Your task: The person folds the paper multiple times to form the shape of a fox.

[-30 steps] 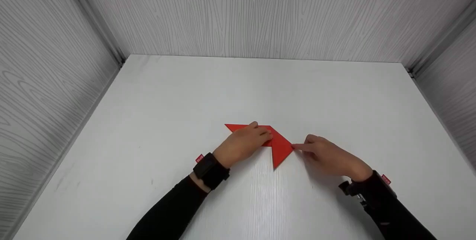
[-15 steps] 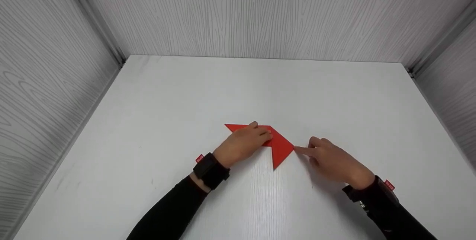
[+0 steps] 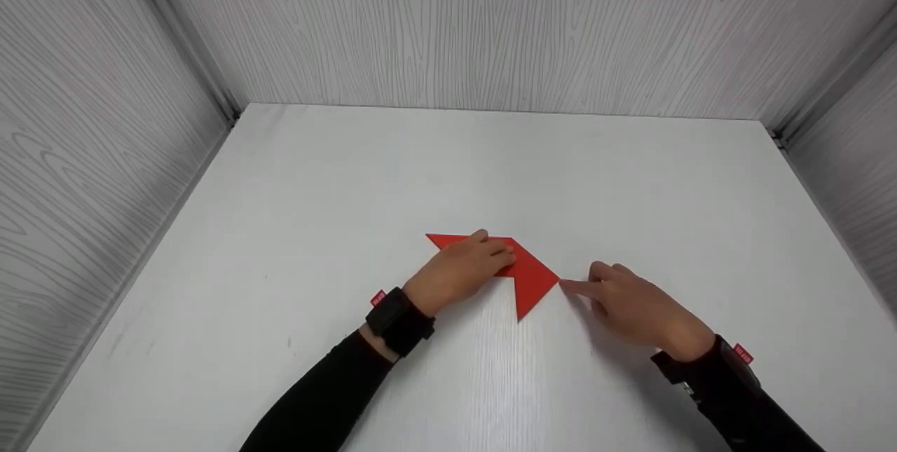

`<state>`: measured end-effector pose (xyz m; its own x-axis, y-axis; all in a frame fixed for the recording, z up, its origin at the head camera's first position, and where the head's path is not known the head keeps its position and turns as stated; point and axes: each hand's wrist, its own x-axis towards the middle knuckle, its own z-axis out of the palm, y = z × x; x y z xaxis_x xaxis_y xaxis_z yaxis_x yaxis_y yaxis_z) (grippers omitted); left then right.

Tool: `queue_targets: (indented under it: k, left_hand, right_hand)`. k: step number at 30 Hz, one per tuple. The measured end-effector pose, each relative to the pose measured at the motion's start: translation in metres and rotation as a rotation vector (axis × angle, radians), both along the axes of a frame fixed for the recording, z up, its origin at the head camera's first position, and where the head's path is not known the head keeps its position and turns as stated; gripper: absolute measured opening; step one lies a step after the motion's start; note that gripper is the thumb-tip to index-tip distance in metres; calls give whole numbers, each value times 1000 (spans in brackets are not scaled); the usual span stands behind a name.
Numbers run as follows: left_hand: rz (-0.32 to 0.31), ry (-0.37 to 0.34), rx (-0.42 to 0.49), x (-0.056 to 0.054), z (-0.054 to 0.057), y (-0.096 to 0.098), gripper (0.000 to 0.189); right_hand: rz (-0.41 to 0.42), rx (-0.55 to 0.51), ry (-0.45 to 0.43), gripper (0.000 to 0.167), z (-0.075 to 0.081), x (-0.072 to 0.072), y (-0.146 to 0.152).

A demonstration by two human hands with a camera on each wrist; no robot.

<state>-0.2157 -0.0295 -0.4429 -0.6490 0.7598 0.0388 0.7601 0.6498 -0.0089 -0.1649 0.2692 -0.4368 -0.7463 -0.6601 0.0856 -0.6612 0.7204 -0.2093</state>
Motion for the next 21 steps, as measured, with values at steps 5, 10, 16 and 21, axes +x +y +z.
queue_targets:
  k: [5, 10, 16, 21]
  left_hand:
    - [10, 0, -3, 0, 0, -1, 38]
    - [16, 7, -3, 0, -1, -3, 39]
    - [16, -13, -1, 0, -1, 0, 39]
    - [23, -35, -5, -2, 1, 3, 43]
  right_hand:
    - [-52, -41, -81, 41, 13, -11, -4]
    - [-82, -68, 2, 44, 12, -22, -27]
    - [-73, 0, 54, 46, 1, -32, -54]
    - [-114, 9, 75, 41, -4, -37, -63]
